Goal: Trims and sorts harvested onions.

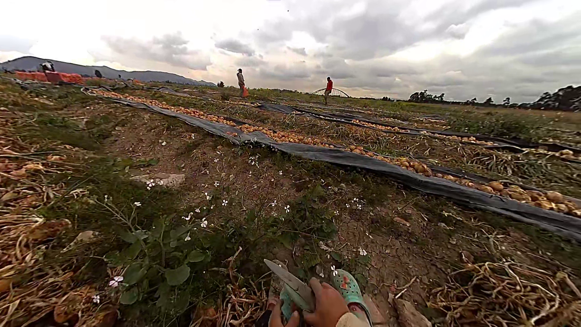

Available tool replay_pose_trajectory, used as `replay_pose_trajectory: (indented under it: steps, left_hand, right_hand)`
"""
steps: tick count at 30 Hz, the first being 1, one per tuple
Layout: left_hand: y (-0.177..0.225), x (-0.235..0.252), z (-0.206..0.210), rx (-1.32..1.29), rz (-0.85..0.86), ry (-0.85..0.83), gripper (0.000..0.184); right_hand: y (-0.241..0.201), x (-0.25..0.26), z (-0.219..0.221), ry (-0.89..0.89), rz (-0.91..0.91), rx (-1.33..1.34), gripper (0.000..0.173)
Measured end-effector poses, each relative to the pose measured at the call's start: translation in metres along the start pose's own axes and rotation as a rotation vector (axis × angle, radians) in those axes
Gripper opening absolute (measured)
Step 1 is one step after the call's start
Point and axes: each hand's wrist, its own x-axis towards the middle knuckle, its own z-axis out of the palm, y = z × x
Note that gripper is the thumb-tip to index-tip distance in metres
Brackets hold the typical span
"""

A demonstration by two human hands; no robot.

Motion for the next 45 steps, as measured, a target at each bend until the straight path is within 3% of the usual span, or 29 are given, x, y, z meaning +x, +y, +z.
replay_pose_trajectory:
  steps: [6, 10, 14, 25, 29, 35, 38, 40, 45]
  left_hand:
    - [0.01, -0.017, -0.008, 0.036, 0.049, -0.126, 0.049]
    - [0.008, -0.029, -0.011, 0.14, 0.058, -0.329, 0.045]
    - [0.012, -0.033, -0.011, 0.254, 0.089, -0.427, 0.043]
    - [0.017, -0.037, -0.006, 0.45, 0.103, -0.633, 0.045]
    - [0.014, -0.035, -0.005, 0.47, 0.094, -0.655, 0.046]
    - [0.011, -0.033, -0.006, 0.55, 0.046, -0.65, 0.047]
    - [0.011, -0.033, -0.008, 0.55, 0.072, -0.633, 0.045]
    - [0.013, -0.036, -0.012, 0.487, 0.117, -0.58, 0.041]
    - [0.016, -0.071, -0.024, 0.161, 0.314, -0.296, 0.03]
  right_hand:
    - [-0.006, 0.027, -0.022, 0.123, 0.061, 0.03, 0.068]
    - [0.014, 0.055, 0.01, 0.259, 0.082, 0.084, 0.061]
    - [0.023, 0.079, 0.031, 0.353, 0.096, 0.153, 0.061]
    - [0.042, 0.101, 0.01, 0.477, 0.171, 0.285, 0.058]
    - [0.029, 0.108, 0.018, 0.409, 0.098, 0.248, 0.058]
    - [0.018, 0.116, 0.034, 0.305, 0.033, 0.19, 0.046]
    - [0.02, 0.113, 0.037, 0.255, -0.066, 0.21, 0.059]
    - [0.018, 0.101, 0.037, 0.245, -0.093, 0.244, 0.066]
    - [0.012, 0.059, 0.036, 0.217, -0.076, 0.258, 0.064]
